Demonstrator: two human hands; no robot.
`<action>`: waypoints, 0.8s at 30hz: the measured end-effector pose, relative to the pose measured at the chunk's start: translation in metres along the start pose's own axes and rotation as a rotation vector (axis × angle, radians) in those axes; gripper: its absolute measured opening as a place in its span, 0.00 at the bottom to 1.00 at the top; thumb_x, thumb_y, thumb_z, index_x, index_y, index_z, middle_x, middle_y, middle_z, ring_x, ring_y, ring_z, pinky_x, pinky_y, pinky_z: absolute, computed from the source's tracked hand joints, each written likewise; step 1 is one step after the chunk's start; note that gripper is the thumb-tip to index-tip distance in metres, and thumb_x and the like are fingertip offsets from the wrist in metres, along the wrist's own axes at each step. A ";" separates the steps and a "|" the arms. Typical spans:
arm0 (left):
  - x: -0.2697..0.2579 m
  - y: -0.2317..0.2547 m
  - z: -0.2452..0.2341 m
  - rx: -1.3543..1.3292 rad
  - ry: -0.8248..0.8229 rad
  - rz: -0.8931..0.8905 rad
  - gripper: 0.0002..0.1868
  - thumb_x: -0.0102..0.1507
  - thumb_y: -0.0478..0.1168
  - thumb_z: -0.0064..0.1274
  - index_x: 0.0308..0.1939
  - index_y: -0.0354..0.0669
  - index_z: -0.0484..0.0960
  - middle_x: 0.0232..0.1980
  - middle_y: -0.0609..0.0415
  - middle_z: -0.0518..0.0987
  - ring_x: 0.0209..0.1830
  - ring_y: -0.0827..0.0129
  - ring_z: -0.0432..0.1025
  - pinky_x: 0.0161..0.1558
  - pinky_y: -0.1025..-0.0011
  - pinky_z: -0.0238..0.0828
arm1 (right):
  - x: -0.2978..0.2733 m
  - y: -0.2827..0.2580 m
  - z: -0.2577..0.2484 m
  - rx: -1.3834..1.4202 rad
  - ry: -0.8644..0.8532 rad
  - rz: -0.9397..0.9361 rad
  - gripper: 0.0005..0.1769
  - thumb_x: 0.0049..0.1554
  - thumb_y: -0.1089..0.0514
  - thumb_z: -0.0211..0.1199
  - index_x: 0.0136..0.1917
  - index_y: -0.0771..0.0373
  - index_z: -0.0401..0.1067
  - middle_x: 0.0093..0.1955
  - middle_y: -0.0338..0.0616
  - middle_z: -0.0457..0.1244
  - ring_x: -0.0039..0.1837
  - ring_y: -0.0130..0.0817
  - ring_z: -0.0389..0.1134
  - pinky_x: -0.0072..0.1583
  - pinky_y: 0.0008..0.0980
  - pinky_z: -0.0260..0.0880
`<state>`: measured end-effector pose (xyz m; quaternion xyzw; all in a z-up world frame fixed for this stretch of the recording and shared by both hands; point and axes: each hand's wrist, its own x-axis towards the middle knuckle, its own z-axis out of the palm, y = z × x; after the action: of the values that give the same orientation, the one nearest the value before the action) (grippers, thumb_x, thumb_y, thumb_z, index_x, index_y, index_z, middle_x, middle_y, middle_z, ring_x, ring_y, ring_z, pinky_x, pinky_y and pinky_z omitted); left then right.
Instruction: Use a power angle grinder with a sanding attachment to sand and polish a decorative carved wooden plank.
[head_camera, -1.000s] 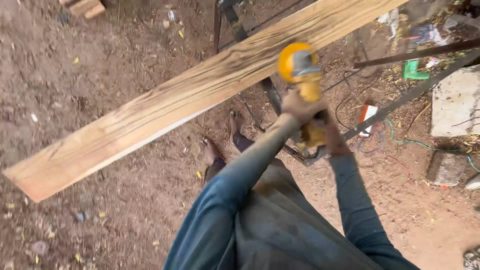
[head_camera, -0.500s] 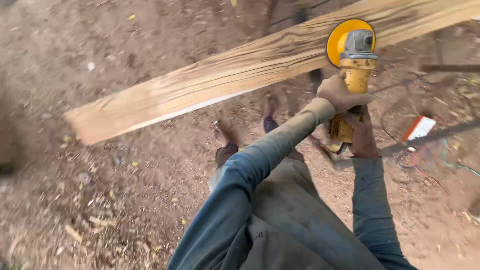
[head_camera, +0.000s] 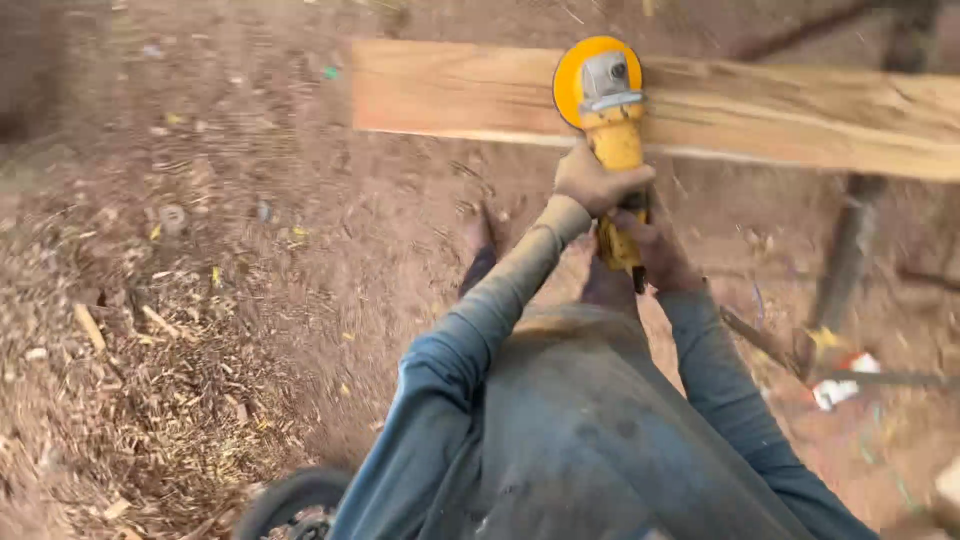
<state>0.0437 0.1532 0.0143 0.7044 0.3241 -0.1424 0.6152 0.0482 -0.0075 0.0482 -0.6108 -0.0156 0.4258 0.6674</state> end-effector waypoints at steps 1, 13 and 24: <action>0.003 -0.009 -0.030 -0.015 0.030 0.020 0.40 0.42 0.68 0.63 0.40 0.36 0.90 0.39 0.44 0.90 0.39 0.63 0.87 0.44 0.65 0.85 | 0.017 0.008 0.024 -0.021 -0.027 -0.018 0.24 0.61 0.58 0.63 0.68 0.60 0.62 0.57 0.43 0.63 0.56 0.31 0.68 0.54 0.32 0.73; -0.011 -0.060 -0.150 -0.178 0.287 0.085 0.35 0.42 0.64 0.69 0.38 0.38 0.86 0.38 0.47 0.89 0.37 0.64 0.86 0.41 0.65 0.84 | 0.064 0.033 0.133 0.018 -0.169 0.069 0.23 0.57 0.58 0.67 0.62 0.60 0.62 0.44 0.46 0.66 0.39 0.34 0.70 0.39 0.34 0.73; 0.019 0.007 0.037 0.138 -0.125 0.121 0.45 0.35 0.72 0.67 0.40 0.37 0.87 0.40 0.45 0.87 0.40 0.58 0.84 0.43 0.64 0.82 | -0.031 0.014 -0.006 0.115 0.241 -0.041 0.20 0.63 0.58 0.60 0.67 0.58 0.62 0.52 0.44 0.65 0.48 0.36 0.72 0.46 0.37 0.76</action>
<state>0.0700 0.1225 0.0010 0.7531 0.2312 -0.1706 0.5919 0.0238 -0.0321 0.0507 -0.6179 0.0768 0.3355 0.7070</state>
